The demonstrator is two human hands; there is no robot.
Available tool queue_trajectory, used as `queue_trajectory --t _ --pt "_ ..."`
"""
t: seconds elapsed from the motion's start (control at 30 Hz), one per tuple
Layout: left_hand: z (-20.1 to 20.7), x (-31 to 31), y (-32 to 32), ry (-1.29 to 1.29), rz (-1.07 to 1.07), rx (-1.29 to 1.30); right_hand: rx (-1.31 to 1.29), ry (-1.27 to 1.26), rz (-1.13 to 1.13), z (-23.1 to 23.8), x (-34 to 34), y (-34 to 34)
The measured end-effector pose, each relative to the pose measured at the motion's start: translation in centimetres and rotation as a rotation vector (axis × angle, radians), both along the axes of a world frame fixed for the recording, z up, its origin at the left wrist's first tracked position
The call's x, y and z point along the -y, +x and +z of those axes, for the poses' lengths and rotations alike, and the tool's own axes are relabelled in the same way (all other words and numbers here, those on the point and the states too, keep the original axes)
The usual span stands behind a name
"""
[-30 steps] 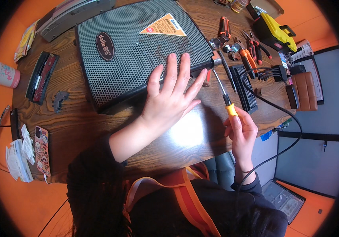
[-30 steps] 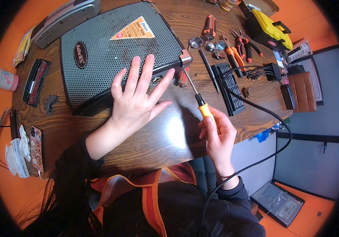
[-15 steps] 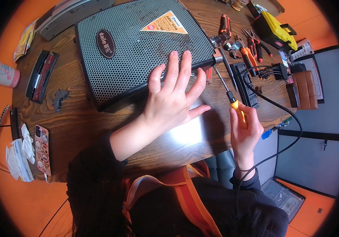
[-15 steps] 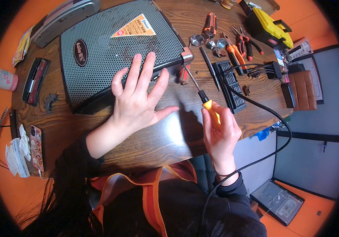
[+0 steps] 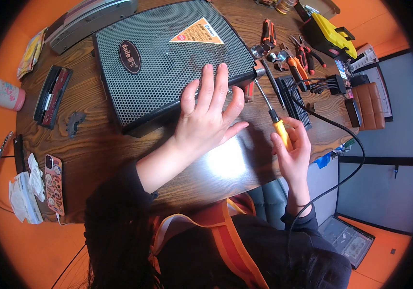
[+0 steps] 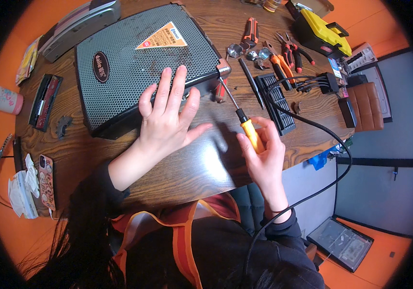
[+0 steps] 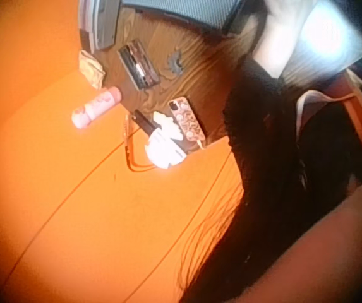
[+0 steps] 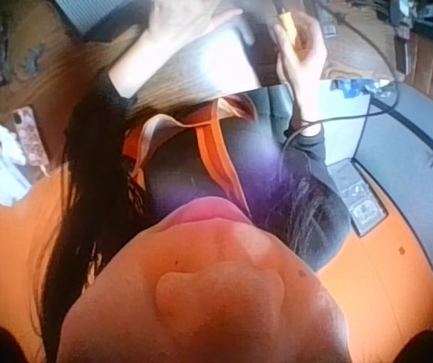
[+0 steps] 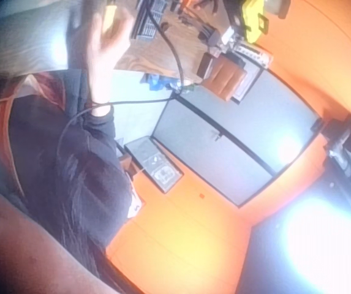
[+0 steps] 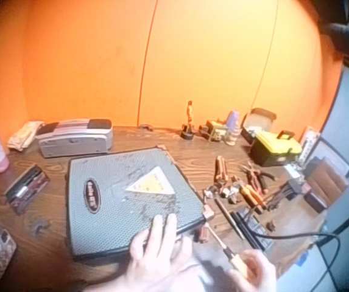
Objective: The person uses a screwdriver to tighten screws on the corners of a small black speaker placed on a wooden table. They rotate the speaker to access different sides and continue securing the screws.
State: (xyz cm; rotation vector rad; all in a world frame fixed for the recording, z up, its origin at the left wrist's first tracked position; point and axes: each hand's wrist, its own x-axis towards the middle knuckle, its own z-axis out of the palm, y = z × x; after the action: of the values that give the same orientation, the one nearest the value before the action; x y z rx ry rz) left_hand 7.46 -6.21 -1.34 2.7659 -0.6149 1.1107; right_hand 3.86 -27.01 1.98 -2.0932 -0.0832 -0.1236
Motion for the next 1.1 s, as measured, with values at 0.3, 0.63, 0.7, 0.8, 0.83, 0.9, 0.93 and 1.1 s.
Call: queue_trajectory --t 0.3,0.63,0.7,0.8,0.83,0.9,0.93,1.1 --pt "0.0 -0.2 -0.7 -0.133 -0.123 0.012 -0.246 0.491 0.006 -2.7 0.9 -3.2" --pt "-1.3 -5.3 -9.0 -0.123 -0.564 0.134 -0.203 0.394 0.536 -4.2 0.4 -1.7" --pt "-1.4 -7.2 -9.6 -0.077 -0.562 0.078 -0.291 0.396 0.587 -3.9 -0.1 -1.3" --pt "-1.4 -9.9 -10.2 -0.122 -0.431 0.120 -0.374 0.373 0.638 -3.6 -0.7 -0.7" --pt "-1.4 -10.8 -10.4 -0.094 -0.363 0.174 -0.365 0.369 0.669 -3.6 -0.8 -0.4" --pt "-1.1 -13.4 -10.7 -0.032 -0.212 0.182 -0.398 0.369 0.683 -3.5 -1.0 0.0" --pt "-0.9 -14.7 -10.7 -0.097 -0.079 0.197 -0.397 0.373 0.698 -3.4 -1.1 0.2" --pt "0.0 -21.9 -7.6 -0.391 0.487 0.247 -0.479 0.355 0.678 -3.5 -2.0 1.2"
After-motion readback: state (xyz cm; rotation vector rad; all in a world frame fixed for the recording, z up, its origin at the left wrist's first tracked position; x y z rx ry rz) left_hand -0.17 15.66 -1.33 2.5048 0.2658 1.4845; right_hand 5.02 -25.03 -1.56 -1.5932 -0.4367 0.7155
